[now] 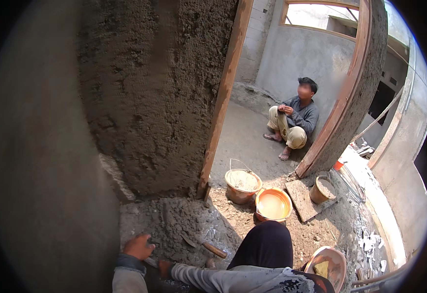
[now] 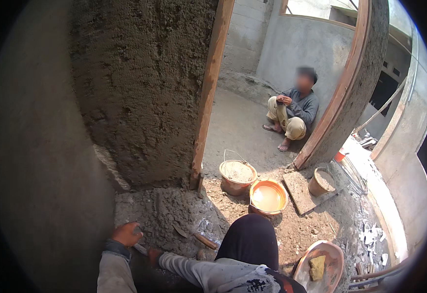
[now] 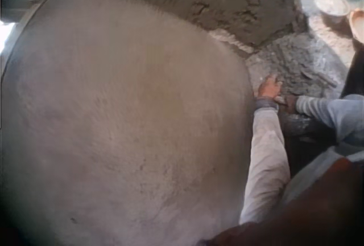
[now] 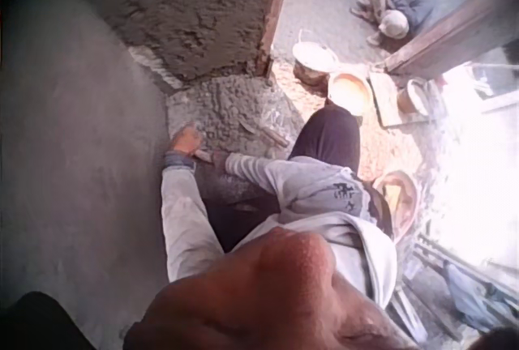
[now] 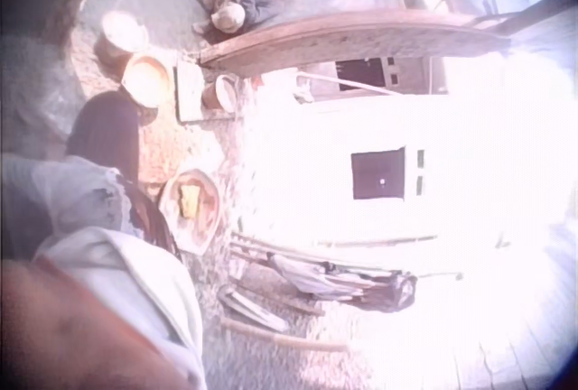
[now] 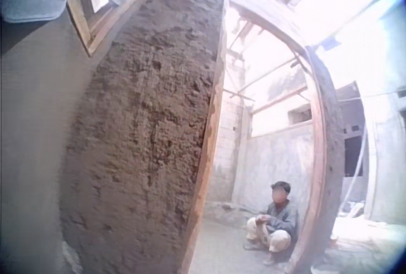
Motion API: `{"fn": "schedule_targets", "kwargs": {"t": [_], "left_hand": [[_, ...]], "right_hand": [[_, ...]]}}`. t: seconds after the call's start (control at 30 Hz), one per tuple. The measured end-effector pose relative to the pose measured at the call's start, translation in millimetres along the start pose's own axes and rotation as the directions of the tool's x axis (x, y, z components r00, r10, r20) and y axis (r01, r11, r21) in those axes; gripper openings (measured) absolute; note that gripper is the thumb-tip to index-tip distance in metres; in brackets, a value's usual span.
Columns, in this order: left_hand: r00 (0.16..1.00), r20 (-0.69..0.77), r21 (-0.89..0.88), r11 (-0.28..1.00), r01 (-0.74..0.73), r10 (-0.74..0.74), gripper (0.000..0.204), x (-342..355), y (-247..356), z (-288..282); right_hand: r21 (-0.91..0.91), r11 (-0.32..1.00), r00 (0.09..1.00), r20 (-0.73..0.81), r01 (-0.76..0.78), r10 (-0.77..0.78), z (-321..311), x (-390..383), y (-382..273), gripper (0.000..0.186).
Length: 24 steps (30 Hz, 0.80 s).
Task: The person applies wet plaster or mortar to a vertical masonry surface using a hand trowel, scraping the material from the floor and spreading it onto the wall corner.
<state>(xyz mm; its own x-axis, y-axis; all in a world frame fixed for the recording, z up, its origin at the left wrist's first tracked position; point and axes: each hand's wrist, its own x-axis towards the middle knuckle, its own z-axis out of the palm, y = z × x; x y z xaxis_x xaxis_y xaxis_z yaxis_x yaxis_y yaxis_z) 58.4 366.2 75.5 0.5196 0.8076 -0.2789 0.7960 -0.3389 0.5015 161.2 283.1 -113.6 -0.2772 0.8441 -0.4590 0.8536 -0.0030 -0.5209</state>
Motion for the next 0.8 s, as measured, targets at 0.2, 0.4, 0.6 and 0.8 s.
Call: {"fn": "schedule_targets", "kwargs": {"t": [0.2,0.4,0.6,0.8], "left_hand": [[0.977,0.2,0.059,0.997,0.059,-0.069,0.051,4,3,0],[0.991,0.133,0.037,0.999,0.012,-0.017,0.052,0,-11,1],[0.973,0.204,0.04,0.994,0.106,-0.112,0.051,1,14,-5],[0.977,0.196,0.096,0.993,0.068,-0.086,0.052,4,14,1]], "right_hand": [[0.025,0.995,0.994,0.056,-0.092,0.09,7,10,16,0.069],[0.002,1.0,0.999,0.017,0.031,-0.031,3,1,14,0.051],[-0.066,0.998,0.995,0.096,0.023,-0.017,-5,1,26,0.043],[-0.077,0.997,0.99,0.14,-0.02,0.031,-11,-3,28,0.043]]}}
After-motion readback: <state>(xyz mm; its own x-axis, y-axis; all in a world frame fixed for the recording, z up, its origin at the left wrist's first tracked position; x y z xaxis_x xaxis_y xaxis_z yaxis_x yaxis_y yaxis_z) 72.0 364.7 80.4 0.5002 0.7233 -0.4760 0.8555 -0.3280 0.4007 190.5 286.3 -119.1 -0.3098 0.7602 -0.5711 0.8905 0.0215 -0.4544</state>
